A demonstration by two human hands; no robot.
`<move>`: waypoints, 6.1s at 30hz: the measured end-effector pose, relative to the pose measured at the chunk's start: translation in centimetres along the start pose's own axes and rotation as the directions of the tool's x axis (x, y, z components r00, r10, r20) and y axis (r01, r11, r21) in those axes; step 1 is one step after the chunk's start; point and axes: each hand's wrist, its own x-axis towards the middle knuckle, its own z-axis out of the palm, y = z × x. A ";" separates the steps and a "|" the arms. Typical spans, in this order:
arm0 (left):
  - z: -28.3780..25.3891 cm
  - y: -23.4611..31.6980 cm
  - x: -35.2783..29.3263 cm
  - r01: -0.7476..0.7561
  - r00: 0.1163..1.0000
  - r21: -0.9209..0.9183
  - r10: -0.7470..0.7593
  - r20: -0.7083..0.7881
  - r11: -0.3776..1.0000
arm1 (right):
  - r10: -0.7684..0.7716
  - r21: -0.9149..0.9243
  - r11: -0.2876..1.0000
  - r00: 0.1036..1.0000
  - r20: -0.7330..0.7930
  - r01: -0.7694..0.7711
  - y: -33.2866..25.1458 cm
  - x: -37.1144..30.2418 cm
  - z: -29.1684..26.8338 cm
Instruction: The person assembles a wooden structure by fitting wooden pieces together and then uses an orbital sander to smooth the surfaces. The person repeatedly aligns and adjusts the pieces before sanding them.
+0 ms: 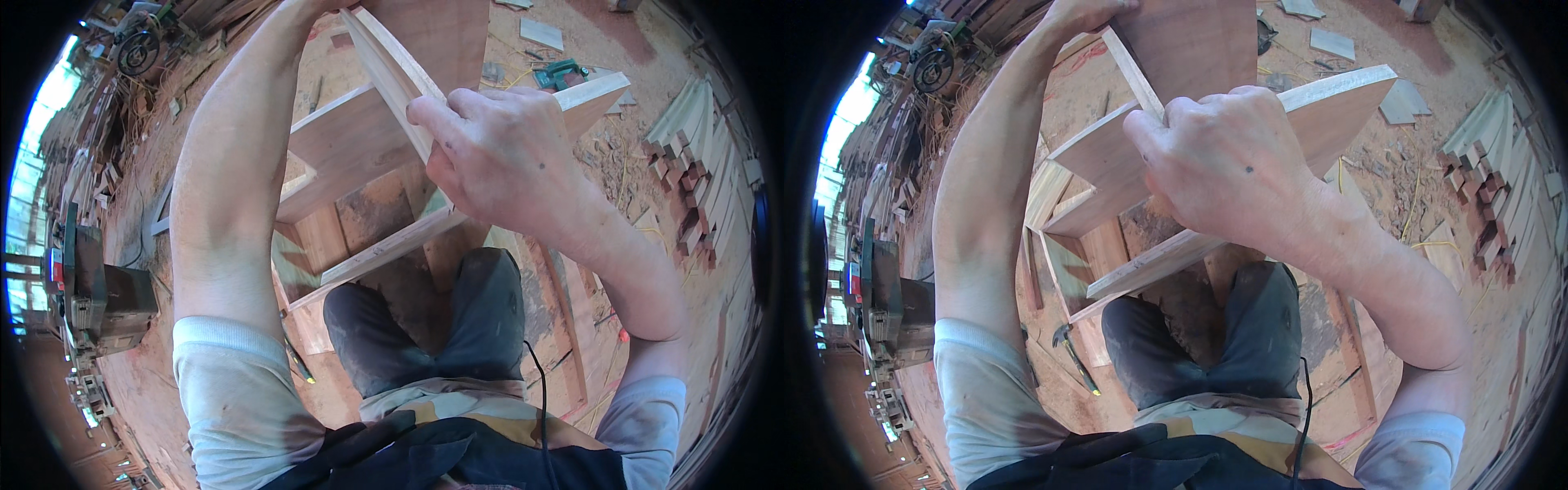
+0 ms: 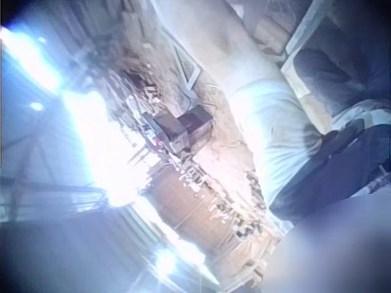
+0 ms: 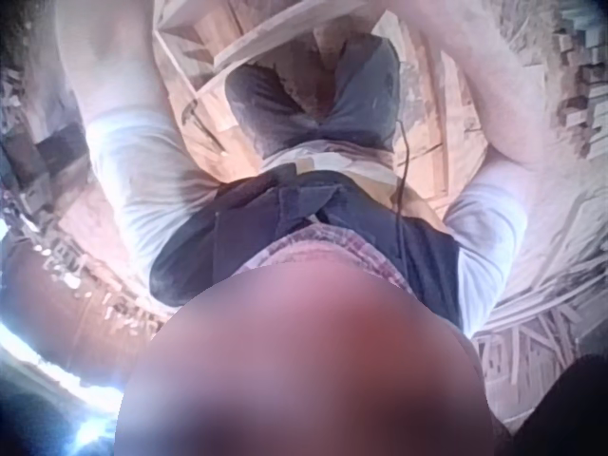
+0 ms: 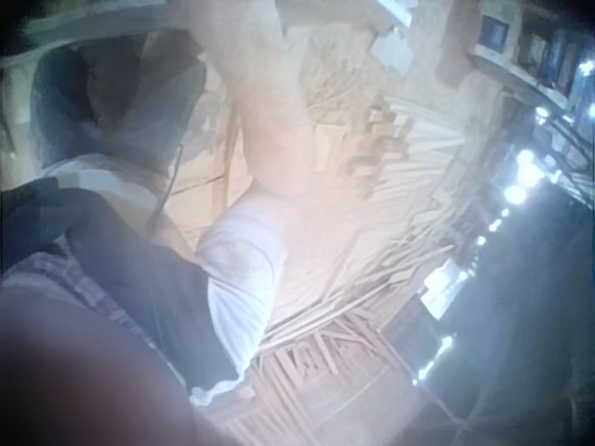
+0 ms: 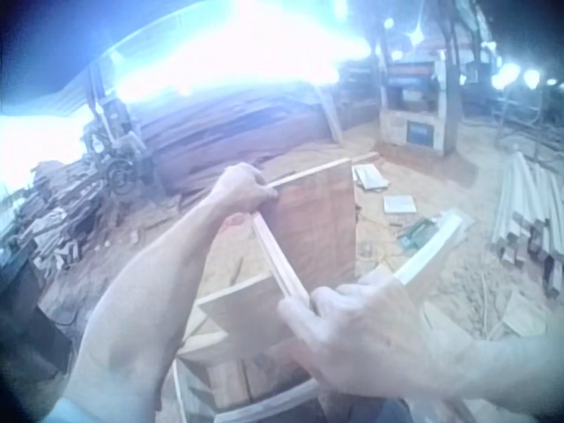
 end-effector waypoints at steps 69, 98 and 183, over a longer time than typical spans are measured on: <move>14.4 8.1 -29.8 0.484 0.865 -0.803 0.054 0.498 -0.348 | 0.006 0.430 0.845 0.810 0.587 -0.318 -0.7 3.6 -6.9; 15.8 13.0 -26.7 0.211 0.795 -0.580 -0.207 0.571 -0.787 | -0.027 0.000 1.000 0.994 -0.104 0.027 3.8 -2.2 -1.1; -7.5 -12.5 -98.3 0.781 0.573 -0.597 -0.592 0.567 0.183 | -0.397 0.306 -0.771 0.797 0.455 -0.559 -37.7 -1.8 45.7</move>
